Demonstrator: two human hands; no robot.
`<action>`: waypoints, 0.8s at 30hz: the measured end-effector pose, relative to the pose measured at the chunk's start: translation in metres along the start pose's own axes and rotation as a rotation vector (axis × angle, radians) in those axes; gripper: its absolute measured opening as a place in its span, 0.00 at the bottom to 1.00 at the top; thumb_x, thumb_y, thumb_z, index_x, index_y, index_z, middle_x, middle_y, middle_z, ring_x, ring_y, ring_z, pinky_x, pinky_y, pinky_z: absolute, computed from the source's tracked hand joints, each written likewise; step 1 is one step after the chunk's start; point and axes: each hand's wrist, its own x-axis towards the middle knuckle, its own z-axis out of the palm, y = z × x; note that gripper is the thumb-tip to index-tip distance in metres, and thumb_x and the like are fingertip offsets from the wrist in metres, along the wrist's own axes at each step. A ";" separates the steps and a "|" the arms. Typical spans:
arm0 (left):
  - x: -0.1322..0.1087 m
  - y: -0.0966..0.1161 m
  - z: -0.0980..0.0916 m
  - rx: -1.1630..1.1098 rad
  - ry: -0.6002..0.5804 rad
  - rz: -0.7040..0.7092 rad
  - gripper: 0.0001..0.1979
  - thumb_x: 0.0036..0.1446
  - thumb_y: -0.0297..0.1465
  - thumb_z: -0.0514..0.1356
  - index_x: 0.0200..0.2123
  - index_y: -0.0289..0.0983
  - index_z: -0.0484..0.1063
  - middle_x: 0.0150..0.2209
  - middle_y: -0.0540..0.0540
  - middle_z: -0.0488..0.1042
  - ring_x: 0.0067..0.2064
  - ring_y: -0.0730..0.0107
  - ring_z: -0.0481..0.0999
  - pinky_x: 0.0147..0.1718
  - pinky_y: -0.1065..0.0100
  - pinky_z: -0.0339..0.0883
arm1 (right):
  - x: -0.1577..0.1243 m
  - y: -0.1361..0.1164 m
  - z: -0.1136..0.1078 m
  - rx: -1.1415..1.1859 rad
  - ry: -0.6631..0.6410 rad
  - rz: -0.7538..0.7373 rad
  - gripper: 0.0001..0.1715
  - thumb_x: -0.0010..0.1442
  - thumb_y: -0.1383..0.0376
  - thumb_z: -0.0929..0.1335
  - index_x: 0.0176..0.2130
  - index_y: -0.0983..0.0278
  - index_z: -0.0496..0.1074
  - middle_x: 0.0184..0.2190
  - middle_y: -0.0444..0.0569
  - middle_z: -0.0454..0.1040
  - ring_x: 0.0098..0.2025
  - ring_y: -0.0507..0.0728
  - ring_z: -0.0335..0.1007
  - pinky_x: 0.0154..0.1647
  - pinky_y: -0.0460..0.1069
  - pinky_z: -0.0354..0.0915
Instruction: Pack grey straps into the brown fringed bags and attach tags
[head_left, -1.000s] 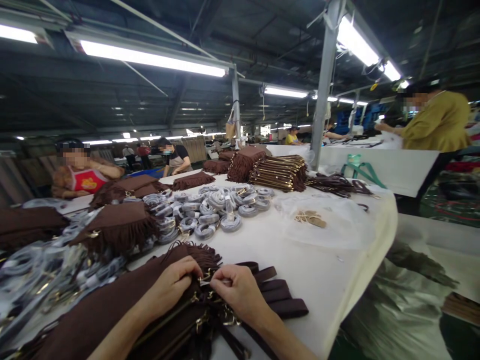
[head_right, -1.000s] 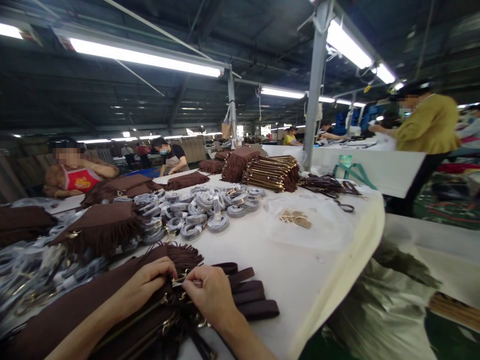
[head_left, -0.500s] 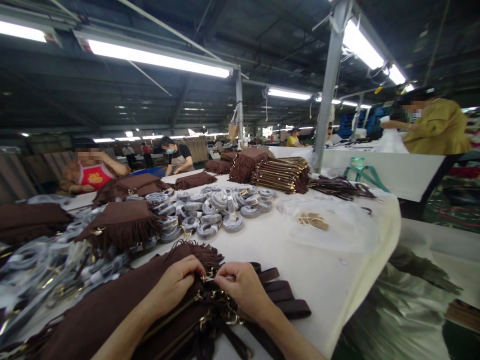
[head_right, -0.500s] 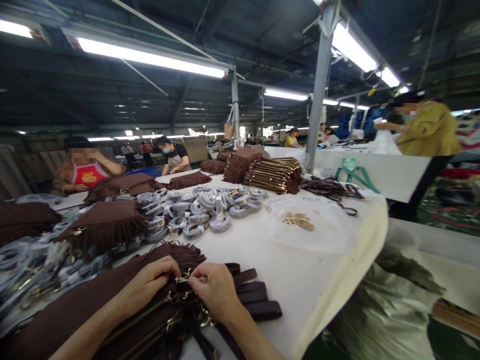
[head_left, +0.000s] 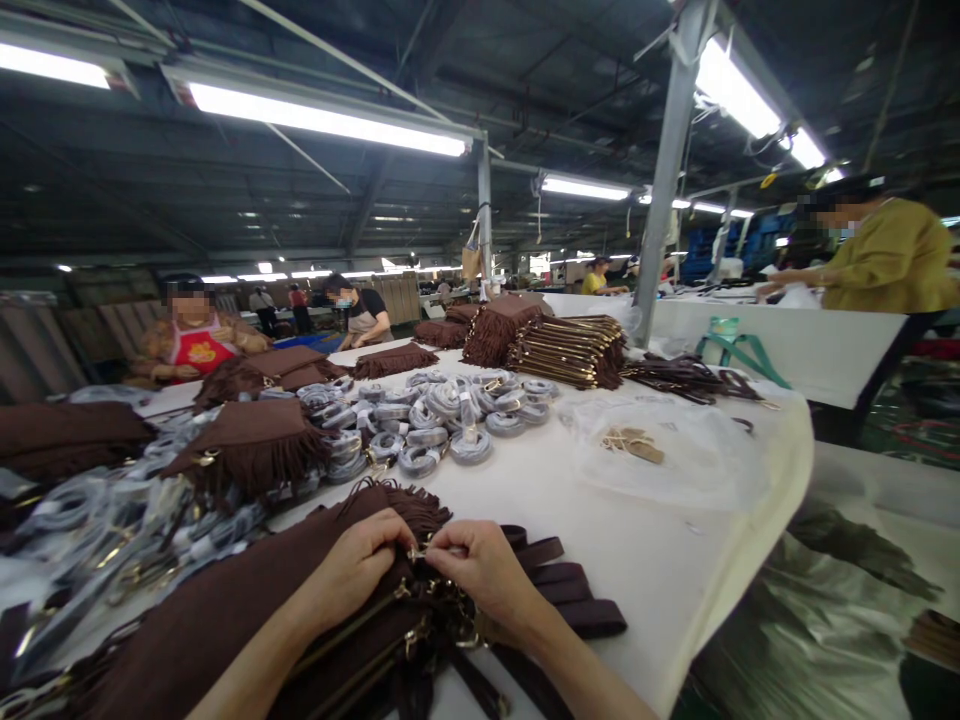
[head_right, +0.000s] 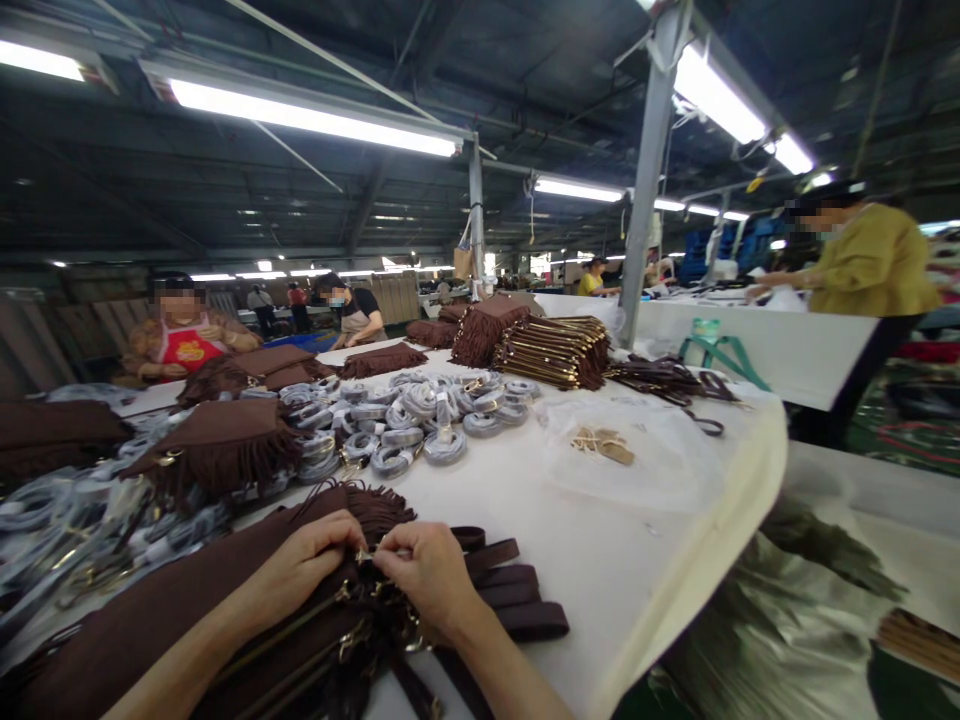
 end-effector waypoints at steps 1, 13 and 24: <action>0.000 0.000 0.000 -0.001 0.003 0.002 0.11 0.44 0.26 0.48 0.27 0.38 0.69 0.33 0.47 0.70 0.39 0.64 0.69 0.41 0.67 0.62 | 0.001 -0.001 0.001 -0.006 -0.001 -0.016 0.08 0.52 0.67 0.69 0.27 0.63 0.80 0.20 0.41 0.72 0.25 0.51 0.63 0.28 0.44 0.56; -0.007 0.004 0.000 -0.024 0.049 -0.022 0.04 0.51 0.30 0.54 0.29 0.37 0.68 0.29 0.50 0.69 0.33 0.67 0.68 0.33 0.70 0.60 | 0.001 -0.002 0.007 0.066 -0.002 -0.013 0.07 0.52 0.67 0.69 0.27 0.64 0.79 0.23 0.43 0.76 0.28 0.52 0.69 0.29 0.44 0.59; -0.009 -0.008 0.008 0.064 0.093 0.161 0.09 0.60 0.29 0.50 0.27 0.39 0.62 0.32 0.48 0.67 0.35 0.66 0.67 0.35 0.67 0.60 | 0.003 -0.005 0.006 0.104 -0.018 -0.012 0.05 0.51 0.69 0.70 0.25 0.65 0.78 0.22 0.41 0.73 0.27 0.51 0.66 0.29 0.44 0.58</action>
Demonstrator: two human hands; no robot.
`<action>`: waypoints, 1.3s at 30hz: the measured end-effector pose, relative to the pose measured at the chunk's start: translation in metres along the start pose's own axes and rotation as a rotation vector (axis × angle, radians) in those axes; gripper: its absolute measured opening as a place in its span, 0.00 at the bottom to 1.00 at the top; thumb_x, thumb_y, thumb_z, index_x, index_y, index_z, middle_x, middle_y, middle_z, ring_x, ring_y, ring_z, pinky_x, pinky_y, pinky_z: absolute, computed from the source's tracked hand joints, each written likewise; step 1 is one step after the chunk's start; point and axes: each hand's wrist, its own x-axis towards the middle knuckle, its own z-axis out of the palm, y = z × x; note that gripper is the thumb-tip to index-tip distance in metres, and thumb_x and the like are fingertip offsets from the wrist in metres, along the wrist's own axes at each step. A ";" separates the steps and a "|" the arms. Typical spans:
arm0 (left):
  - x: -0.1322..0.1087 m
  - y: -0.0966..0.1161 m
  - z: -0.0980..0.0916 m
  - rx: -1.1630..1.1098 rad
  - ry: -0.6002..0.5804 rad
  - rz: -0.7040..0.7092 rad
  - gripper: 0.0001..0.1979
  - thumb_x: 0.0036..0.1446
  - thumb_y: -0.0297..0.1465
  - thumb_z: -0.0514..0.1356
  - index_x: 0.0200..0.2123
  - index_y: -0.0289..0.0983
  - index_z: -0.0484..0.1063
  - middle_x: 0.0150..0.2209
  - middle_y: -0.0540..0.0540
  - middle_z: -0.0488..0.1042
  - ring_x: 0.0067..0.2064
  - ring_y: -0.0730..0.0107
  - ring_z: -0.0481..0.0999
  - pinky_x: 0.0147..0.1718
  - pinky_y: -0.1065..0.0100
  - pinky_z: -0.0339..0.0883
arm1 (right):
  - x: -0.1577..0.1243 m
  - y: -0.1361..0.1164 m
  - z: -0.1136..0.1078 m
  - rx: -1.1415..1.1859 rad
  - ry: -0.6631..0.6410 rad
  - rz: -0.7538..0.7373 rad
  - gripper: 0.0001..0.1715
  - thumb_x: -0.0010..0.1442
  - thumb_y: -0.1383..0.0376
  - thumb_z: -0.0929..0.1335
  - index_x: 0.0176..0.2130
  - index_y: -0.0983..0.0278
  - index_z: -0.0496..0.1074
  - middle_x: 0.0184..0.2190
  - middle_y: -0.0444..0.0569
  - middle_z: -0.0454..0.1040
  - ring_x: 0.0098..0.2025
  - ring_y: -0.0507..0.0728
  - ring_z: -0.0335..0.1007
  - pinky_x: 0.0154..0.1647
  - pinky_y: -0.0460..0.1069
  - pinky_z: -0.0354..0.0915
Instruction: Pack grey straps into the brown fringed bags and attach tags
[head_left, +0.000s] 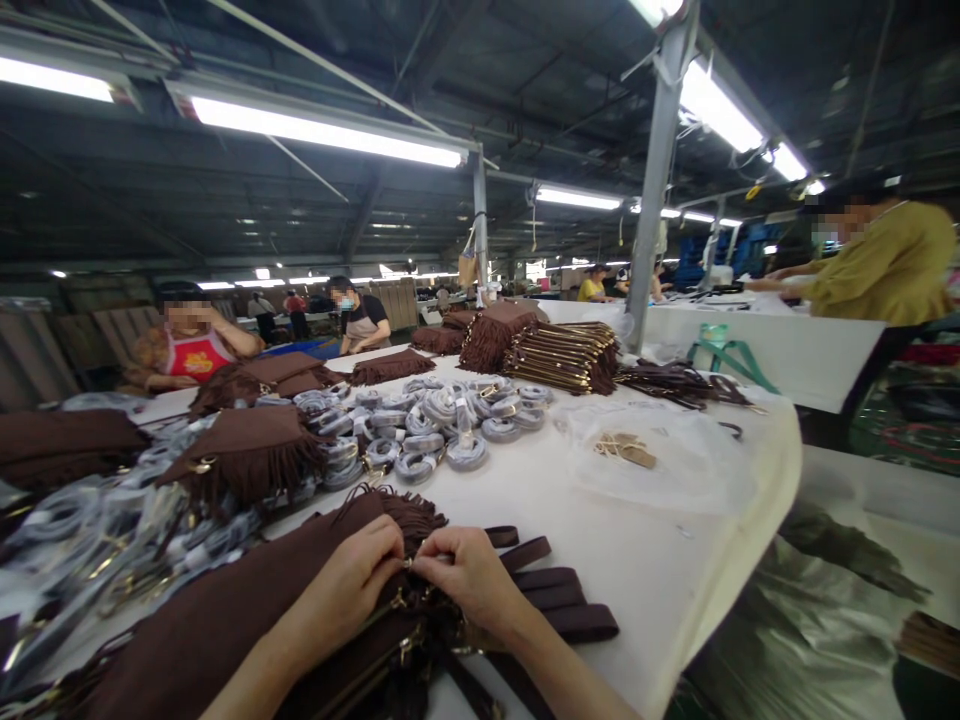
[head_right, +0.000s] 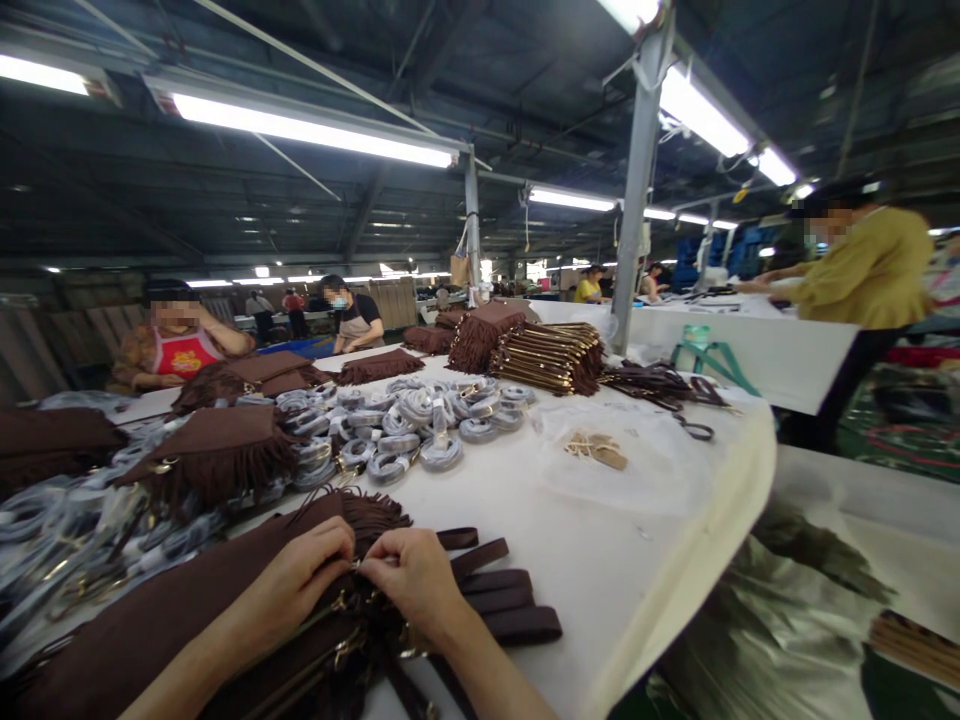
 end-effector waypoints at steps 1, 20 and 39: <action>-0.001 -0.001 0.000 -0.008 0.024 -0.014 0.10 0.61 0.30 0.49 0.27 0.39 0.62 0.31 0.48 0.66 0.35 0.66 0.66 0.35 0.67 0.60 | 0.000 -0.001 -0.001 0.020 -0.010 0.014 0.03 0.51 0.69 0.71 0.27 0.65 0.78 0.21 0.40 0.71 0.26 0.50 0.64 0.28 0.44 0.57; 0.002 -0.008 0.004 -0.286 0.285 -0.129 0.12 0.62 0.38 0.50 0.27 0.40 0.60 0.23 0.55 0.58 0.24 0.72 0.57 0.24 0.71 0.53 | 0.031 -0.029 -0.005 -0.159 -0.130 -0.112 0.07 0.52 0.71 0.68 0.28 0.64 0.78 0.23 0.42 0.74 0.28 0.51 0.66 0.30 0.44 0.58; 0.004 -0.004 0.005 -0.418 0.314 -0.252 0.17 0.58 0.46 0.52 0.27 0.40 0.61 0.19 0.57 0.59 0.20 0.75 0.56 0.18 0.73 0.49 | 0.036 -0.026 0.001 0.126 -0.140 -0.052 0.07 0.50 0.66 0.69 0.24 0.66 0.76 0.19 0.39 0.67 0.24 0.49 0.58 0.27 0.44 0.55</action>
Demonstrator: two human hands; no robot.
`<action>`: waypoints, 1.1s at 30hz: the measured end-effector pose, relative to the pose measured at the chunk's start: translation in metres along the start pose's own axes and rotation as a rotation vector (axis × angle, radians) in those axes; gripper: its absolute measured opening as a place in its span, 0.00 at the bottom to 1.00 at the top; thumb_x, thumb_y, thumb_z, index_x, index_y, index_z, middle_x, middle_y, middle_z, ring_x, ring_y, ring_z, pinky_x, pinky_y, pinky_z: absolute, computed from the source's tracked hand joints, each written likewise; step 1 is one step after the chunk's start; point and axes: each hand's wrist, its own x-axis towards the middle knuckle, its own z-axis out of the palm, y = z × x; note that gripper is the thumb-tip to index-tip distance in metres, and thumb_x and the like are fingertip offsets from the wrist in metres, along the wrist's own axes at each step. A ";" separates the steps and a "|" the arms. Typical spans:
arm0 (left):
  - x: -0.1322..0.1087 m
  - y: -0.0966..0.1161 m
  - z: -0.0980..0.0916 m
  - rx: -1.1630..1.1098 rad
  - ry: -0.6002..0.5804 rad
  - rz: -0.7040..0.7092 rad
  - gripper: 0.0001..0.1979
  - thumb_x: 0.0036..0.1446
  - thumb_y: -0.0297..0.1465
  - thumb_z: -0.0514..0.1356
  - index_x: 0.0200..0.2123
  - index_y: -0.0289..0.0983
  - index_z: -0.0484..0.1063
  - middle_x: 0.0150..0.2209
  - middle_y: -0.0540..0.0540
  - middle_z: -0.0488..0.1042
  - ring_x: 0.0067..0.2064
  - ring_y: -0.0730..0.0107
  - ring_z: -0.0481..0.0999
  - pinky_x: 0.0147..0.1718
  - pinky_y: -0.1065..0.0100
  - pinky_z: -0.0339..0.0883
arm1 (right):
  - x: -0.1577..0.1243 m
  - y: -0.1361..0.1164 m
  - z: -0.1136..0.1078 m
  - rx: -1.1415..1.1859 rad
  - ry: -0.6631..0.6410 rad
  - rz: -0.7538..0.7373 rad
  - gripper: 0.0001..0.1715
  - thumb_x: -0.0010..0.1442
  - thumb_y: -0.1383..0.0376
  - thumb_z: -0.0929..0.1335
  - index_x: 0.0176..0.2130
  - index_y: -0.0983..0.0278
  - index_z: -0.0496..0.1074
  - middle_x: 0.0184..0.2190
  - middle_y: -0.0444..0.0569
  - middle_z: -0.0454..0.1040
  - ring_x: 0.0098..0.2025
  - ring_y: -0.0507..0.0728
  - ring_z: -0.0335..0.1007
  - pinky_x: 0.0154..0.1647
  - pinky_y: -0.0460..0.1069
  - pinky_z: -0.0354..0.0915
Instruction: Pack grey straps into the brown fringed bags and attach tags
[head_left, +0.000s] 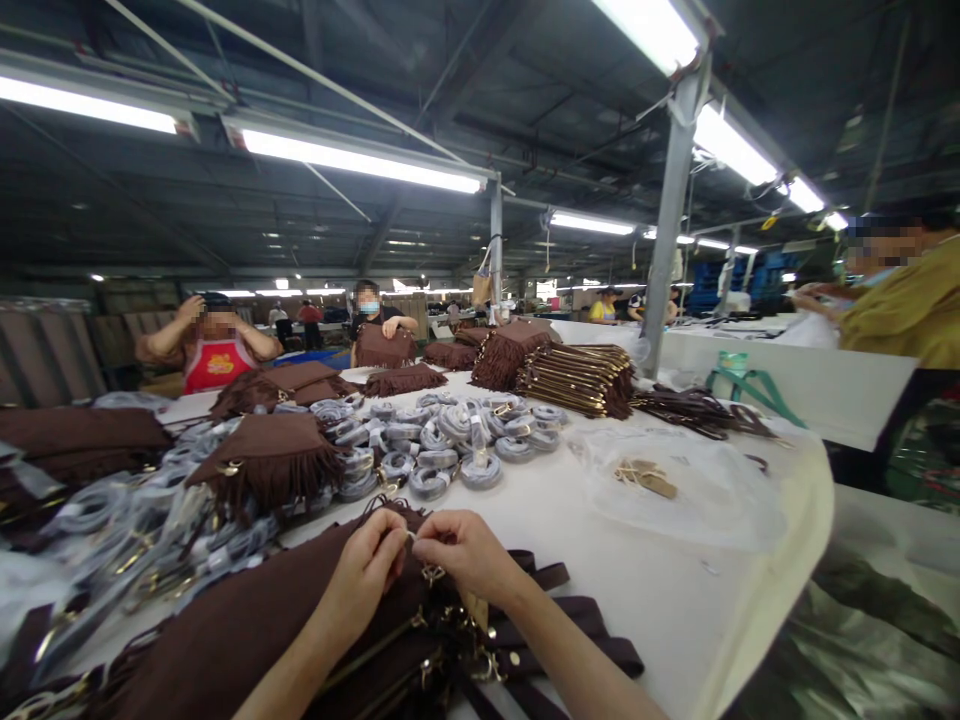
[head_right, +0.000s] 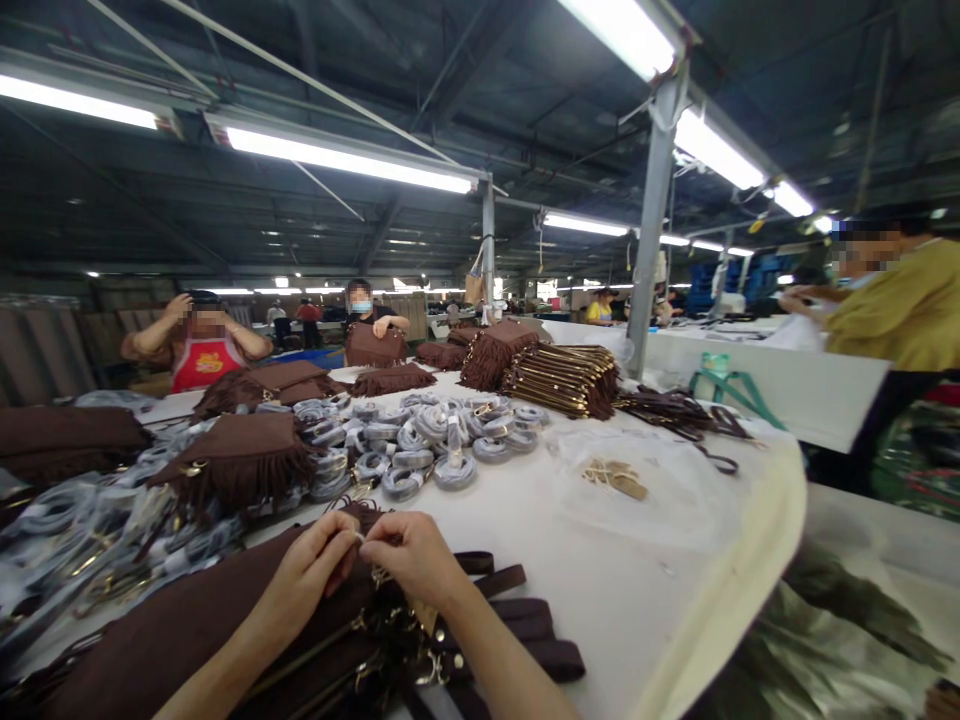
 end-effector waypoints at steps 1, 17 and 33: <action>0.000 0.002 0.000 -0.008 -0.015 -0.029 0.17 0.56 0.47 0.54 0.28 0.39 0.62 0.19 0.57 0.59 0.20 0.74 0.57 0.19 0.73 0.51 | 0.001 0.000 0.000 0.043 0.005 0.009 0.07 0.50 0.65 0.69 0.24 0.66 0.76 0.19 0.39 0.67 0.24 0.49 0.58 0.27 0.44 0.55; 0.005 0.008 0.003 -0.088 -0.141 -0.191 0.17 0.42 0.43 0.64 0.19 0.36 0.68 0.17 0.55 0.60 0.23 0.75 0.55 0.23 0.72 0.46 | 0.001 0.011 0.006 -0.017 0.174 -0.026 0.07 0.51 0.69 0.68 0.24 0.65 0.76 0.20 0.41 0.71 0.26 0.51 0.64 0.29 0.44 0.60; 0.008 0.007 0.008 -0.103 -0.076 -0.237 0.16 0.38 0.42 0.65 0.19 0.35 0.70 0.17 0.56 0.61 0.22 0.76 0.55 0.23 0.72 0.47 | -0.001 0.001 0.007 -0.148 0.182 -0.077 0.08 0.52 0.71 0.68 0.24 0.63 0.77 0.21 0.42 0.75 0.28 0.52 0.69 0.32 0.44 0.62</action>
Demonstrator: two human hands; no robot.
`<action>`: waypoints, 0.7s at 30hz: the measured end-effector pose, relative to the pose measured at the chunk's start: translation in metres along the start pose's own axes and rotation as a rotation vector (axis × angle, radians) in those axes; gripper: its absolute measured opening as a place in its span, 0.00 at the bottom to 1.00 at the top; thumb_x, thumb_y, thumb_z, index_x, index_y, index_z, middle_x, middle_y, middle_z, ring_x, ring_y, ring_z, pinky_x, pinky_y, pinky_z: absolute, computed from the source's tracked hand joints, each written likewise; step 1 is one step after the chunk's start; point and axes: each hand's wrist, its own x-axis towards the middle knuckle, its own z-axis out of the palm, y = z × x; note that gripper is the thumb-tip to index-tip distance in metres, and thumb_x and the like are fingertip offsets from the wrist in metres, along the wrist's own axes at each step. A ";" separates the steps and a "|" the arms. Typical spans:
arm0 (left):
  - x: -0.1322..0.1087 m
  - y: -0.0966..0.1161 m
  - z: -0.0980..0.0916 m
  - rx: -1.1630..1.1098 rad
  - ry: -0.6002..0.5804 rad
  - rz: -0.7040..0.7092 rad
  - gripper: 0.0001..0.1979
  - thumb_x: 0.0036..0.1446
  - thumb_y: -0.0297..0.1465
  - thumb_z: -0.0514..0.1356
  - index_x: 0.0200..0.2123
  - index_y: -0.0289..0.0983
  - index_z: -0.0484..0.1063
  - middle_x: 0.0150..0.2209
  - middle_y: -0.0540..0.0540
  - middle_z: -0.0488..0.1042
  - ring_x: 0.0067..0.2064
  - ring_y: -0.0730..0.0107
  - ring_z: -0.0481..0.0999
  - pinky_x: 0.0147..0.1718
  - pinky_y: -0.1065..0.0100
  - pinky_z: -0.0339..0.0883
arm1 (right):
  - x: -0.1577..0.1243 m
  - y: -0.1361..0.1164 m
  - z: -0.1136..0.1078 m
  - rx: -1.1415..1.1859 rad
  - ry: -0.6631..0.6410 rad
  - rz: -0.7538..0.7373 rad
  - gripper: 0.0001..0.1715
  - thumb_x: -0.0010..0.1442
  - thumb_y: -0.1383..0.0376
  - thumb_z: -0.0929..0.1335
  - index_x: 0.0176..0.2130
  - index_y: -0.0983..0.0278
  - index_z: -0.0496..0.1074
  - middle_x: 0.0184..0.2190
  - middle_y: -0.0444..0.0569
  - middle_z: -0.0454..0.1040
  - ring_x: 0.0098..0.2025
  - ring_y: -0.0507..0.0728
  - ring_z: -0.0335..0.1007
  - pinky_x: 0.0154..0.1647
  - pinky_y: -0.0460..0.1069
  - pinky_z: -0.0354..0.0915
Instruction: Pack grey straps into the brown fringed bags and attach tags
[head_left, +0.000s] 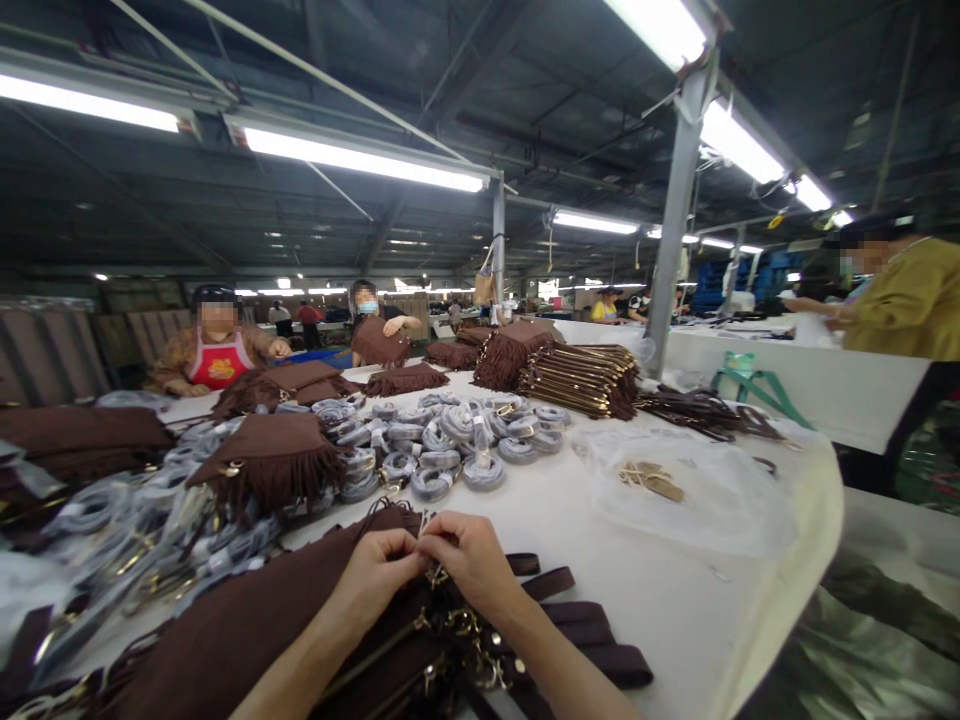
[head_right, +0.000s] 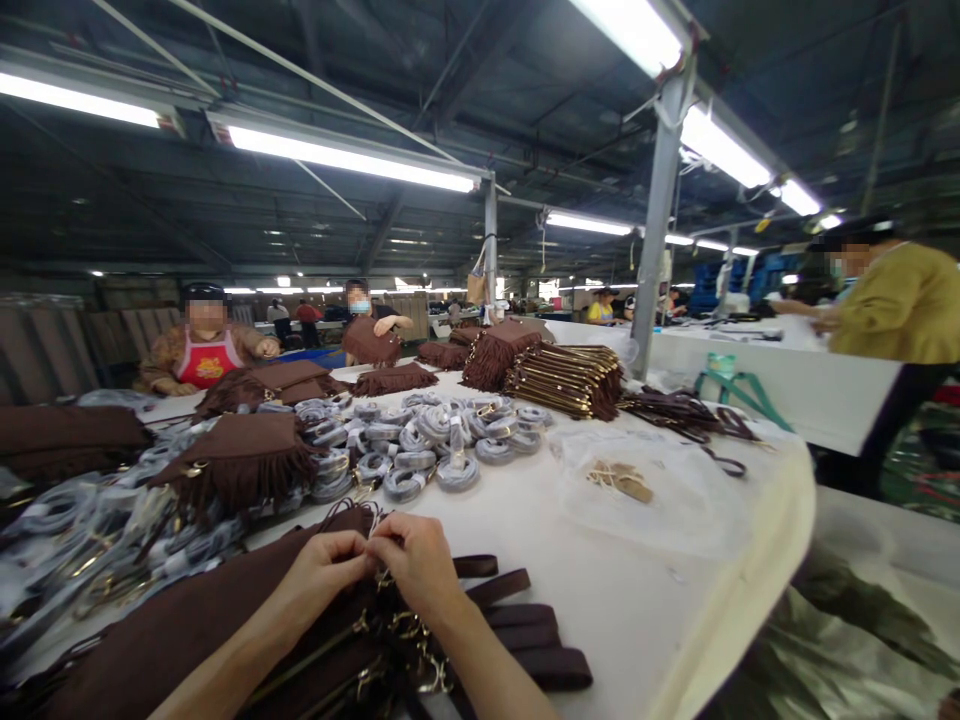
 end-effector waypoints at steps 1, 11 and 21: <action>-0.001 0.001 0.000 -0.002 -0.001 0.002 0.16 0.38 0.42 0.65 0.19 0.35 0.70 0.17 0.56 0.62 0.22 0.76 0.55 0.22 0.72 0.47 | 0.000 0.001 0.000 0.013 -0.005 0.002 0.08 0.52 0.71 0.68 0.24 0.63 0.77 0.21 0.41 0.75 0.28 0.52 0.68 0.32 0.44 0.62; -0.003 0.006 -0.008 -0.125 -0.022 0.010 0.10 0.40 0.36 0.63 0.19 0.35 0.68 0.18 0.54 0.66 0.22 0.76 0.59 0.23 0.72 0.50 | 0.001 0.012 -0.009 0.089 -0.153 0.073 0.13 0.49 0.72 0.69 0.37 0.64 0.75 0.22 0.37 0.66 0.24 0.49 0.58 0.27 0.43 0.56; -0.004 0.004 -0.018 -0.611 -0.120 -0.086 0.13 0.39 0.32 0.67 0.22 0.37 0.63 0.28 0.48 0.77 0.29 0.70 0.71 0.33 0.68 0.62 | -0.011 0.004 -0.029 -0.200 -0.388 -0.019 0.22 0.44 0.74 0.73 0.42 0.62 0.75 0.37 0.44 0.73 0.38 0.55 0.68 0.39 0.46 0.63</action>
